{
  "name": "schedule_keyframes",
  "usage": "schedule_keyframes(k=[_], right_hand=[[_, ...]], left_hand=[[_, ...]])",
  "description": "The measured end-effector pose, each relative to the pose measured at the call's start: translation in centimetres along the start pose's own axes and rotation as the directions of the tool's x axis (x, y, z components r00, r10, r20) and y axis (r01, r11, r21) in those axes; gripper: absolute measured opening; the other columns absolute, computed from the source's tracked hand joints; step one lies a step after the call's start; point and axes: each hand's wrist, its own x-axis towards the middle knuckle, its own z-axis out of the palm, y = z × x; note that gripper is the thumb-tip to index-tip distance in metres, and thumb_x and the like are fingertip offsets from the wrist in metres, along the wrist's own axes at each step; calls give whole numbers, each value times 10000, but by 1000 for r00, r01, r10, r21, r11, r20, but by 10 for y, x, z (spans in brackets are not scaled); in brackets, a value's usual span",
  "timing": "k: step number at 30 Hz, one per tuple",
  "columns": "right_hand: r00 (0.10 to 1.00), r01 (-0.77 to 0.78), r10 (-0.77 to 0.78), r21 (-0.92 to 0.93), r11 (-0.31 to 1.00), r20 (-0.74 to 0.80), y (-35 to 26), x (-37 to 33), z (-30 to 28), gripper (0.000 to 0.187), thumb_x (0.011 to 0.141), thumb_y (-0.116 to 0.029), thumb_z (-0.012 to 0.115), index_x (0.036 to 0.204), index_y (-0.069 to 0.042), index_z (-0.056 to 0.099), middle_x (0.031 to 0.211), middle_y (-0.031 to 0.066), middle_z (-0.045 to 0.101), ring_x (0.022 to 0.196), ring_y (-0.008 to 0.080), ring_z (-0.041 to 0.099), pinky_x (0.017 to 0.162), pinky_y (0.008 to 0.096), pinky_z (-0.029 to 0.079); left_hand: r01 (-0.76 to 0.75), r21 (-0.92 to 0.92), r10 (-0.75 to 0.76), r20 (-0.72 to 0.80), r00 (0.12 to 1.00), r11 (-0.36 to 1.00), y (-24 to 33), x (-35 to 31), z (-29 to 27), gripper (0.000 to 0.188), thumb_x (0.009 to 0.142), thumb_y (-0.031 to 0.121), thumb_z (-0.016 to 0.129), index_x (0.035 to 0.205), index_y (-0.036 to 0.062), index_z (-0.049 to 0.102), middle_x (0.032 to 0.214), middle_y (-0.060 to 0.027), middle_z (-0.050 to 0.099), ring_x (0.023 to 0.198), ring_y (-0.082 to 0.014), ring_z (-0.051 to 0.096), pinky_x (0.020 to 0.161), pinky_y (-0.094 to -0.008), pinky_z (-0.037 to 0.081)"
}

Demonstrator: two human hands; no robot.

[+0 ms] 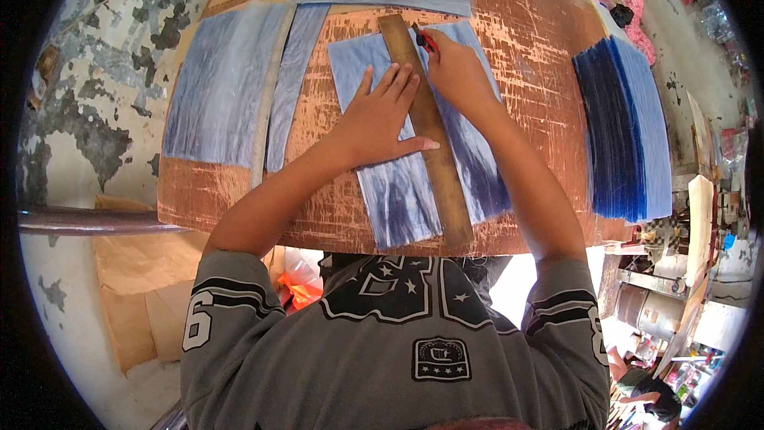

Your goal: The person removes a red plastic scoop from a clear plastic bag, inspects it, and places it back into the bag. They then use a red utility knife to cut a stack of blue plastic sheets on the table.

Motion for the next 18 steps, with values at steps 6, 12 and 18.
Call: schedule_keyframes(k=[6,12,18], right_hand=[[999,-22,23,-19,1000,48,-10,-4,-6,430,881,-125,629,1307,-69,618,977,270,712,919,444,694,818,538,548],[996,-26,33,-73,997,85,-12,-1,-5,452,871,-117,647,1320,-72,614,986,261,712,917,443,692,804,519,552],[990,-31,44,-100,995,131,-18,-14,-15,434,890,-123,618,1321,-73,615,960,276,708,896,454,690,783,535,548]], left_hand=[[2,-3,-2,37,999,1000,-1,3,-4,1129,835,777,559,1487,-119,342,1564,-319,326,1487,-442,283,1202,-610,192],[5,-4,-5,20,1000,1000,0,3,-4,1120,830,772,572,1482,-114,358,1560,-318,335,1482,-441,297,1200,-610,202],[1,-9,-1,15,1000,1000,0,3,-6,1137,823,790,563,1483,-113,358,1560,-315,338,1481,-439,300,1198,-612,204]])
